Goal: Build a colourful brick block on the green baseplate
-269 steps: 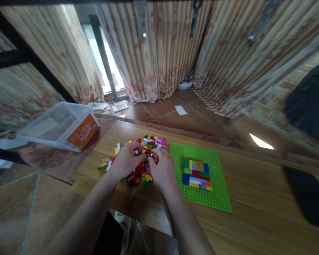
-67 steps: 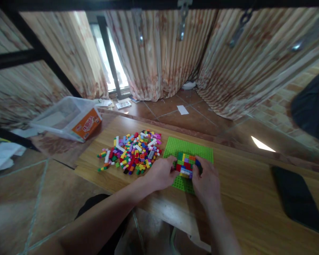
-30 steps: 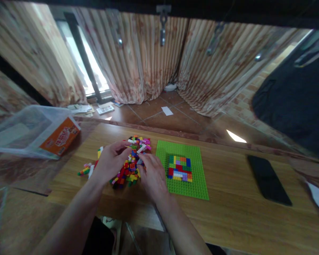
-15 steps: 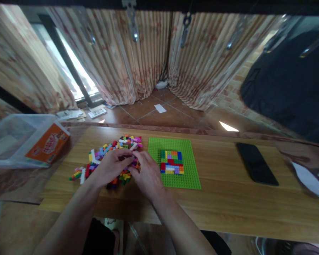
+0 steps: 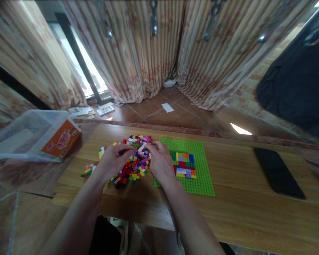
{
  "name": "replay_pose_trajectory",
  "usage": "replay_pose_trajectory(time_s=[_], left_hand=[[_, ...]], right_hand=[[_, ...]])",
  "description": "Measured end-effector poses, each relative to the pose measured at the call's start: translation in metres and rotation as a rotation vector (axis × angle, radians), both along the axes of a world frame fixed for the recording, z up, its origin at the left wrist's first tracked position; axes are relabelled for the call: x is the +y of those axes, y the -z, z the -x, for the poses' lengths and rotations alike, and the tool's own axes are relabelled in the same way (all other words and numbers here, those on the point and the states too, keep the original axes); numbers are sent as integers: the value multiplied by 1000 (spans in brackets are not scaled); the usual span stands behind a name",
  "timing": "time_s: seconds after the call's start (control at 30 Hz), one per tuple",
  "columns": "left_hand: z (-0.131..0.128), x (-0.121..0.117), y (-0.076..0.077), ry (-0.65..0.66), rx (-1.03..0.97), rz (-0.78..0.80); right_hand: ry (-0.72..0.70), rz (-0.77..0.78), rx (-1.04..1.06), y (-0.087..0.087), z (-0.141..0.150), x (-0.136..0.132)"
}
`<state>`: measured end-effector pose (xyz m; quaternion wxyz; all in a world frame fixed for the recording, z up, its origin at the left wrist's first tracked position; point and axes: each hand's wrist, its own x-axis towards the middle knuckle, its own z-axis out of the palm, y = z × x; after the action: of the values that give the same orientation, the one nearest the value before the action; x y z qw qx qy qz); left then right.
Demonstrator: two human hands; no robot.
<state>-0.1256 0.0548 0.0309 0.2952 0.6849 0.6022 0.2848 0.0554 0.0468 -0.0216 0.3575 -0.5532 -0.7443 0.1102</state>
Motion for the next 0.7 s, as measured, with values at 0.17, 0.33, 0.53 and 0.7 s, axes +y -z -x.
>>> replay_pose_trajectory(time_s=[0.17, 0.33, 0.53, 0.7], left_hand=[[2, -1, -2, 55, -36, 44], [7, -1, 1, 165, -38, 95], [11, -4, 2, 211, -48, 144], [11, -4, 6, 214, -39, 128]], right_hand=[[-39, -8, -63, 1, 14, 12], [-48, 22, -159, -1, 23, 17], [-59, 28, -182, -1, 22, 18], [-67, 25, -151, -4, 22, 15]])
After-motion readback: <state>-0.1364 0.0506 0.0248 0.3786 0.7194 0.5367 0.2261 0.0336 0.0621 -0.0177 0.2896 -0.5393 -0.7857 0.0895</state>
